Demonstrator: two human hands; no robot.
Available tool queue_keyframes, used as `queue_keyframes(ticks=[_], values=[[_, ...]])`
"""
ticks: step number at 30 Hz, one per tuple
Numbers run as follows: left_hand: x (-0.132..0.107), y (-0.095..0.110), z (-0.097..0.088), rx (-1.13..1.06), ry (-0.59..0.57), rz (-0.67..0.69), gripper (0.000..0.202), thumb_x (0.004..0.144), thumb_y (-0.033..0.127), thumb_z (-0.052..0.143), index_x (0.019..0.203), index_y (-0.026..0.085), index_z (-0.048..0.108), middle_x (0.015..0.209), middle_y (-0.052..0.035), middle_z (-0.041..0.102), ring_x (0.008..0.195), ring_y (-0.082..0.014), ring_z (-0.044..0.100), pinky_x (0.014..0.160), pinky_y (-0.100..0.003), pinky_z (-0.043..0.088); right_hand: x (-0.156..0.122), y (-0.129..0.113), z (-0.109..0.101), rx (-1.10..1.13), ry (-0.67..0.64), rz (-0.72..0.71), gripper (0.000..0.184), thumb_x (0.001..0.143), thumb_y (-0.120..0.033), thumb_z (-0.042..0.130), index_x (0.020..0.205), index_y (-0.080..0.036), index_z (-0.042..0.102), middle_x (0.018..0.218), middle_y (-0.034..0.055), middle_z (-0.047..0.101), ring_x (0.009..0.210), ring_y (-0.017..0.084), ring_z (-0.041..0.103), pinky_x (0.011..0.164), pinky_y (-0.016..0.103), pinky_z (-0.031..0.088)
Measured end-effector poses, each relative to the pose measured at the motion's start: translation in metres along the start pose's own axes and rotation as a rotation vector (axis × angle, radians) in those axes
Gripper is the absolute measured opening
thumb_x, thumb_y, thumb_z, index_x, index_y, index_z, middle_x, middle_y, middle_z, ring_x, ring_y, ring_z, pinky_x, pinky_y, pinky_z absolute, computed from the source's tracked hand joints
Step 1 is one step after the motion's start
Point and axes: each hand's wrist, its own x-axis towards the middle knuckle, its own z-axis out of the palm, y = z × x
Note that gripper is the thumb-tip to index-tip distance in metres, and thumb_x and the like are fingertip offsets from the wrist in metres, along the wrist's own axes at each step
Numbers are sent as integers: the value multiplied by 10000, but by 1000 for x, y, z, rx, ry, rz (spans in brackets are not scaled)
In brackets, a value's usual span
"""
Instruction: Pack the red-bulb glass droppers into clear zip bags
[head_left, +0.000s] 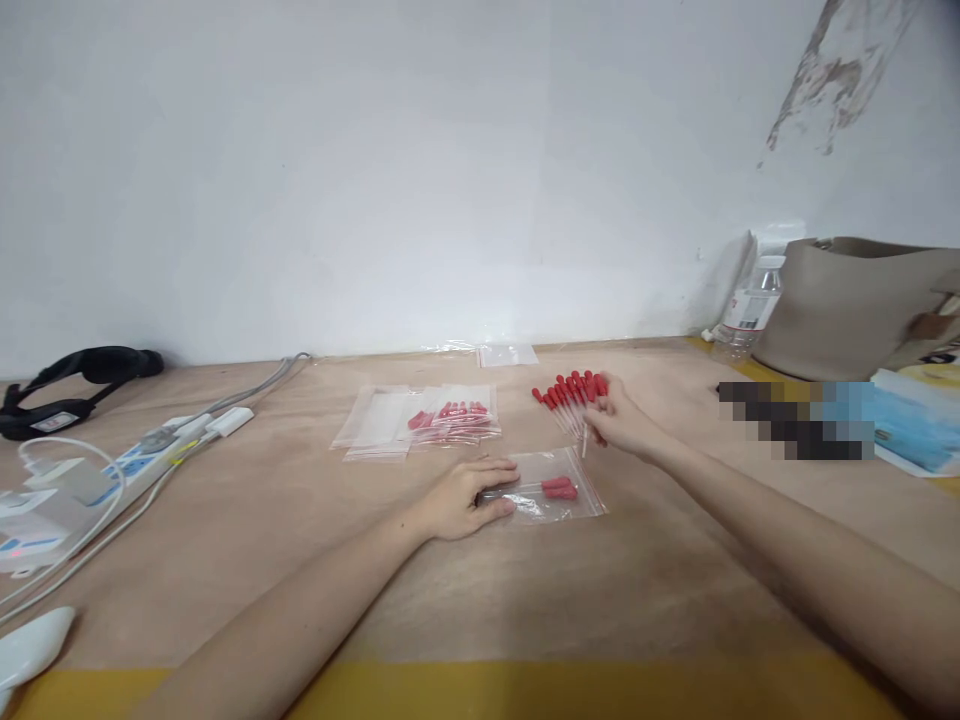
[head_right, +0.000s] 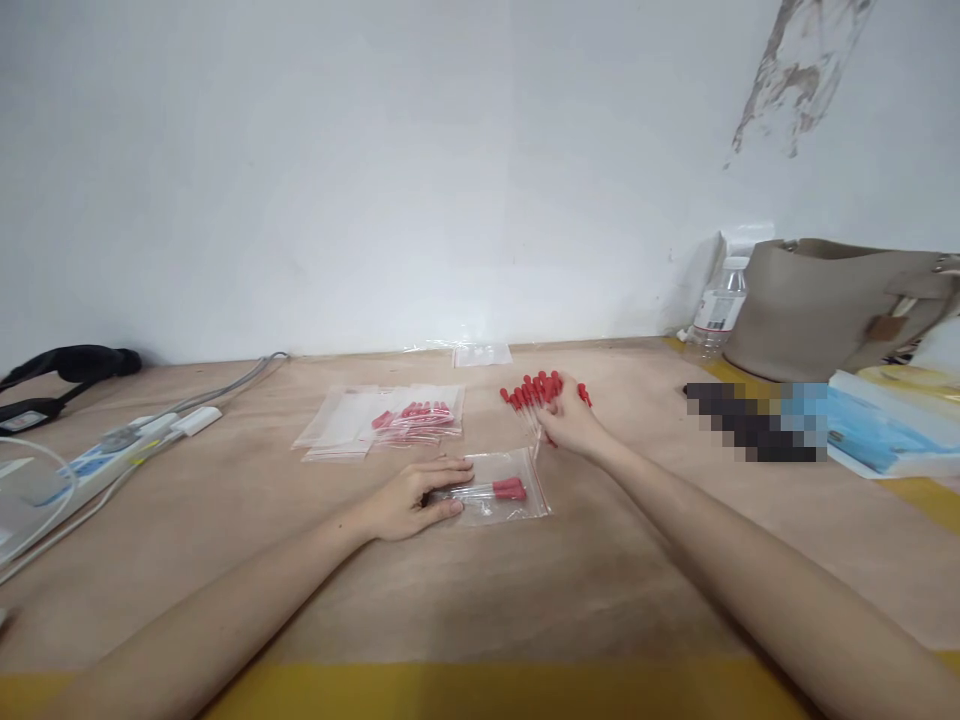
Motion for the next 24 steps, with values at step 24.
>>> queue_keyframes(ticks=[24], values=[[2,6,-1,27,18,-4,498,831,360,504,1289,213,375,1250,-74,491,1124,-213,470,950,-372,368,-38,33,4,-1,-269,-222,188,638,-306,634,774,-180,662,668,-4,533,567,96,475,527,232,402]])
